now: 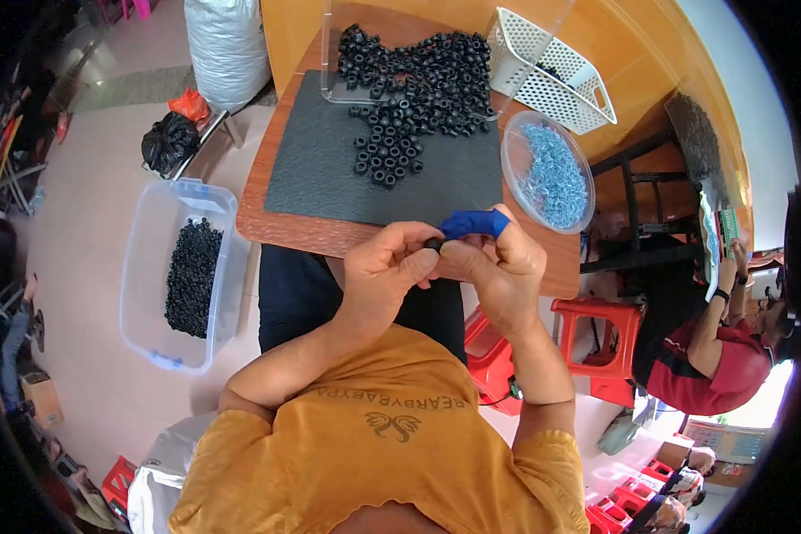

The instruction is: The person assembles small black rubber or plastic rings by hand, inserting small blue components into them.

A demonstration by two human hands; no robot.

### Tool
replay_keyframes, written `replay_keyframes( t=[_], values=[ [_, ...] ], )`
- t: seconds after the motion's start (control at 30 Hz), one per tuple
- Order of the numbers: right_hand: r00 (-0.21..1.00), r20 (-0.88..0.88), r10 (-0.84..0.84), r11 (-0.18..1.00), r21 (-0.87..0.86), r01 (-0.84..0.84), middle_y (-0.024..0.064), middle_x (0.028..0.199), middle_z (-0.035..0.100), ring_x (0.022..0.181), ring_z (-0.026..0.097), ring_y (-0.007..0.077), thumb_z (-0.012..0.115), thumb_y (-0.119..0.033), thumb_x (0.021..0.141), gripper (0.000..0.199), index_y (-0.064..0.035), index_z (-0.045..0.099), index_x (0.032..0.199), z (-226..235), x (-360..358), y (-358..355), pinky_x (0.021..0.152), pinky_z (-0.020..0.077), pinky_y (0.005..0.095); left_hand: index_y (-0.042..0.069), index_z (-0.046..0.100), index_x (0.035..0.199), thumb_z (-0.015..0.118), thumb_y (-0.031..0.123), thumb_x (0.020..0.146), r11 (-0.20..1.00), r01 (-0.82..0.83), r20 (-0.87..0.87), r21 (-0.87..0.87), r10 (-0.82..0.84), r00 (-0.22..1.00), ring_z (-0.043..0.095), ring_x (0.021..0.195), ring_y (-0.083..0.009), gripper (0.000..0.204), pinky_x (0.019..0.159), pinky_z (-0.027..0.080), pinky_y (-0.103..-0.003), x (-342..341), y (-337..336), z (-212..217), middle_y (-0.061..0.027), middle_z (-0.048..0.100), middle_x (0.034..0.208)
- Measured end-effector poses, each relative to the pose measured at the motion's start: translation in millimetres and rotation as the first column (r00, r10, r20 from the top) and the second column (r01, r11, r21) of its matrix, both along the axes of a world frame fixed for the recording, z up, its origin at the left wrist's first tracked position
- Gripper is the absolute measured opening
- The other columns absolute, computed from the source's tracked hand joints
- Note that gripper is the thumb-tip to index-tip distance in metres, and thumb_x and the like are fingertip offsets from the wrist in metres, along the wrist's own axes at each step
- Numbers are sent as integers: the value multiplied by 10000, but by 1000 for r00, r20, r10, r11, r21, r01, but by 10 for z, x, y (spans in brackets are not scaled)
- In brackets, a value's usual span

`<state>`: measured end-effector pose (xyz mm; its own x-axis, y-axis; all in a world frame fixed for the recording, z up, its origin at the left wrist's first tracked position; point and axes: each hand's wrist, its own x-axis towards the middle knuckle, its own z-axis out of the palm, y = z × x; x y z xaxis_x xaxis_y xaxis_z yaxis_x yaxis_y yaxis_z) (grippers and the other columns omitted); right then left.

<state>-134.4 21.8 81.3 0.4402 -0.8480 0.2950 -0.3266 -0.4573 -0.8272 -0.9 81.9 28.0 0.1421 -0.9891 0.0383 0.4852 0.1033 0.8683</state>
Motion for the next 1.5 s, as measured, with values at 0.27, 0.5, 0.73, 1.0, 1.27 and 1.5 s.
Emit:
replay_keyframes(
  t=[0.27, 0.5, 0.73, 1.0, 1.27, 1.5],
  values=[
    [1000, -17, -23, 930, -367, 15, 105, 709, 573, 629, 523, 241, 655, 56, 640, 202, 23, 612, 835, -49, 119, 12, 545, 423, 319, -16, 584, 1032, 588, 75, 867, 999, -37, -58, 3, 38, 998, 550, 708, -53, 189, 594, 465, -190, 19, -47, -9, -21, 605, 844],
    [1000, -12, -26, 869, -494, 17, 107, 701, 569, 627, 525, 256, 639, 76, 667, 185, 38, 600, 843, -105, 68, 5, 541, 419, 329, -16, 583, 1042, 588, 74, 868, 998, -53, -51, 24, 55, 997, 543, 702, -47, 196, 585, 462, -181, -46, -52, 3, -22, 605, 857],
    [999, 15, -43, 846, -531, 44, 119, 715, 564, 627, 518, 276, 644, 75, 655, 214, 38, 595, 859, -204, 33, 4, 536, 412, 347, -15, 576, 1062, 586, 79, 873, 996, -84, 44, -3, 84, 995, 548, 715, -49, 212, 589, 464, -184, -89, -28, -28, -26, 608, 878],
    [1000, -23, 8, 861, -508, -19, 125, 722, 564, 637, 520, 288, 635, 71, 642, 231, 44, 588, 866, -210, 24, -75, 539, 415, 356, -23, 574, 1046, 594, 93, 870, 997, -23, -1, 80, 23, 1000, 573, 702, -71, 213, 576, 468, -192, -22, -94, 1, -35, 614, 837],
    [1000, -10, 8, 892, -453, -11, 118, 747, 573, 650, 527, 290, 626, 60, 658, 227, 23, 599, 880, -277, -64, -228, 554, 432, 356, -42, 579, 949, 610, 103, 853, 967, 157, -130, 202, -132, 983, 605, 614, -132, 177, 501, 490, -235, 55, -334, 4, -104, 642, 772],
    [998, -54, -36, 824, -566, -1, 97, 810, 603, 657, 535, 260, 608, 43, 602, 338, 26, 609, 940, -354, -112, -248, 557, 450, 329, -32, 581, 913, 619, 79, 824, 933, 219, -199, 286, -166, 966, 589, 531, -131, 147, 445, 466, -230, -24, -470, -20, -110, 641, 742]
  ],
)
